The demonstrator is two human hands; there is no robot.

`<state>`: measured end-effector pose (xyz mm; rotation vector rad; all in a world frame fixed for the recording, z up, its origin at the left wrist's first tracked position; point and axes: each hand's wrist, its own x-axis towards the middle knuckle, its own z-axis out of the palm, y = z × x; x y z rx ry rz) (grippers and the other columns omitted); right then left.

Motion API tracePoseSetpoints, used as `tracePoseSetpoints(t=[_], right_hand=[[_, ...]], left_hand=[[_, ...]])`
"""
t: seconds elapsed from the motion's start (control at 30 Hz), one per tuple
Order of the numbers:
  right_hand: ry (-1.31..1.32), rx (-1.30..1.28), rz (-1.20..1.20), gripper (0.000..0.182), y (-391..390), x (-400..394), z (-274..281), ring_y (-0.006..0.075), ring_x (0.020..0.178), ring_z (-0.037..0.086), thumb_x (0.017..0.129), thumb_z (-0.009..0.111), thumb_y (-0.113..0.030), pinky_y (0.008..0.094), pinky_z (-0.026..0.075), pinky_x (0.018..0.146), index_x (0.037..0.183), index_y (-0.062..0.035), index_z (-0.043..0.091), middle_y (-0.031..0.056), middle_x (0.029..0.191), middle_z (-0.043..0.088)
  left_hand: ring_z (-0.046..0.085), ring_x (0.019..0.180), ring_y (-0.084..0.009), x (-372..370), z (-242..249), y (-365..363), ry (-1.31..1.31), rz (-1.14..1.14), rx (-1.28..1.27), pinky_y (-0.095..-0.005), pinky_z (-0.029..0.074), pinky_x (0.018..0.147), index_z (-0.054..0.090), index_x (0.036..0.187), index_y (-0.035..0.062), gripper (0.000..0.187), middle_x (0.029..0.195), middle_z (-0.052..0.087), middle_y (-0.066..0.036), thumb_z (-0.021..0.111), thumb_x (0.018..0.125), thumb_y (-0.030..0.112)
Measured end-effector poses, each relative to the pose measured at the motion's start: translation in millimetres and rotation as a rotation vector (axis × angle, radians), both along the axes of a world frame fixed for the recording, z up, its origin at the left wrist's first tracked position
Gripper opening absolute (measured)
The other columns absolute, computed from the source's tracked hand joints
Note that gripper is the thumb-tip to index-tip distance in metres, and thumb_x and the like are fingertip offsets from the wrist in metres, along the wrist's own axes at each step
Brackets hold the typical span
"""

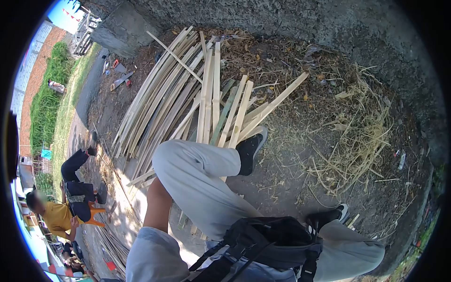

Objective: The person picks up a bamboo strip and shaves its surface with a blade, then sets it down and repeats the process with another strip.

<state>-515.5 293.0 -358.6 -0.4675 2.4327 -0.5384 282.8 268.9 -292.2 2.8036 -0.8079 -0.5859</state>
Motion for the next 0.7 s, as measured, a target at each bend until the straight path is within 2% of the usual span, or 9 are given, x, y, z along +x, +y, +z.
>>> tracePoseSetpoints(t=[0.3, 0.7], right_hand=[[-0.003, 0.007, 0.037, 0.046, -14.7, 2.5, -16.5, 0.0191, 0.051, 0.058, 0.075, 0.074, -0.043, 0.0374, 0.047, 0.049, 0.063, 0.0, 0.062, 0.0066, 0.057, 0.062], [-0.008, 0.019, 0.046, 0.047, -14.0, -0.2, -5.9, 0.0189, 0.051, 0.059, 0.075, 0.074, -0.045, 0.0373, 0.047, 0.049, 0.065, 0.0, 0.063, 0.0067, 0.057, 0.062]], left_hand=[[0.062, 0.106, -0.0358, -5.3, 7.5, 7.4, -0.023, -0.022, -0.002, -0.0434, 0.05, 0.094, 0.059, 0.115, -0.0035, 0.042, 0.112, 0.064, -0.023, 0.059, 0.09, 0.03], [0.061, 0.109, -0.0366, 10.1, 5.1, 12.0, -0.105, -0.088, 0.044, -0.0435, 0.049, 0.096, 0.058, 0.118, -0.0033, 0.044, 0.116, 0.063, -0.024, 0.059, 0.089, 0.03]])
